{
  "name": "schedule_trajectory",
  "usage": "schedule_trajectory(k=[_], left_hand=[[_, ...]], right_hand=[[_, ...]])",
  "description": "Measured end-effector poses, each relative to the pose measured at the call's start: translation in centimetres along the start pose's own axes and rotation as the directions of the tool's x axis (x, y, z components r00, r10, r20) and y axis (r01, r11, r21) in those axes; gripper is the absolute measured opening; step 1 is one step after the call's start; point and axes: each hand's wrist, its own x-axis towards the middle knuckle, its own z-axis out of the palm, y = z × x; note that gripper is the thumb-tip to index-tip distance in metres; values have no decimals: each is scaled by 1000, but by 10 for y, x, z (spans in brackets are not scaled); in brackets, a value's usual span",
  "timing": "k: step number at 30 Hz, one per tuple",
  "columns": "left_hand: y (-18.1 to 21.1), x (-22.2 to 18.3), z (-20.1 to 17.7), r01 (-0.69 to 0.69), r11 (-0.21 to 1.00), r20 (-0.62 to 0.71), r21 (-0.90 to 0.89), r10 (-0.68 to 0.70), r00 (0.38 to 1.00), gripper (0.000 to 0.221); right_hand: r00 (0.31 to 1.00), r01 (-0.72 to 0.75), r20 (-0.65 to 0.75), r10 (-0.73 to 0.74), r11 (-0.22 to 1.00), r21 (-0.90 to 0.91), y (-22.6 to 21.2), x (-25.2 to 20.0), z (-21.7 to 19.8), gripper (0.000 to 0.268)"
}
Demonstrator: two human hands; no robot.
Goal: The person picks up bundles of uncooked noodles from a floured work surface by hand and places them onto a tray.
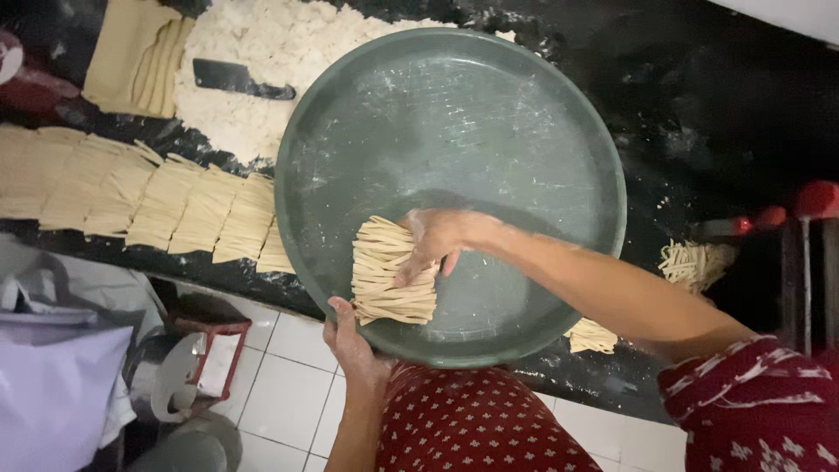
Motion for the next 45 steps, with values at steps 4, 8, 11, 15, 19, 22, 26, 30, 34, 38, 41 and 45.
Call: schedule_trajectory(k=[4, 8, 11, 15, 19, 22, 26, 30, 34, 38, 41, 45], left_hand=[[4, 2, 0, -30, 999, 27, -17, 30, 999, 57], [6, 7, -3, -90, 996, 44, -30, 91, 995, 47], [15, -1, 3, -110, 992, 62, -63, 114, 992, 47], [6, 7, -7, -138, 989, 121, -50, 143, 982, 38], [6, 18, -19, -75, 991, 330, -111, 108, 938, 72], [6, 37, -27, -23, 1000, 301, 12, 18, 953, 82], [8, 63, -51, 42, 985, 528, -170, 55, 848, 85], [29, 51, -50, -29, 988, 569, -152, 111, 815, 87], [29, 81, -81, 209, 896, 689, -392, 136, 712, 87], [34, 60, -76, 122, 893, 625, -434, 201, 755, 84], [37, 44, -70, 36, 927, 586, -373, 205, 784, 82], [28, 23, -66, 164, 865, 623, -474, 198, 756, 86]], right_hand=[[1000, -16, 1, 16, 1000, 6, -13, -18, -19, 107], [998, 20, -62, -23, 999, -40, -16, -10, -22, 91], [995, 15, -93, -29, 989, -144, -35, -30, -26, 81], [944, 85, -280, -171, 952, -295, -15, -15, -29, 51], [884, 128, -347, -313, 876, -465, 13, -14, -32, 88], [800, 100, -445, -403, 820, -564, 31, -76, -39, 94], [697, 263, -546, -465, 874, -409, 126, -165, -51, 35], [861, -381, -477, 175, 843, -379, 325, -126, -16, 28], [856, -415, -433, 283, 875, -248, 510, -57, 78, 94], [764, -454, -618, 182, 834, -315, 579, -31, 126, 85], [743, -360, -669, 15, 851, -382, 608, -18, 134, 53], [794, -373, -608, 17, 804, -464, 619, -9, 133, 40]])
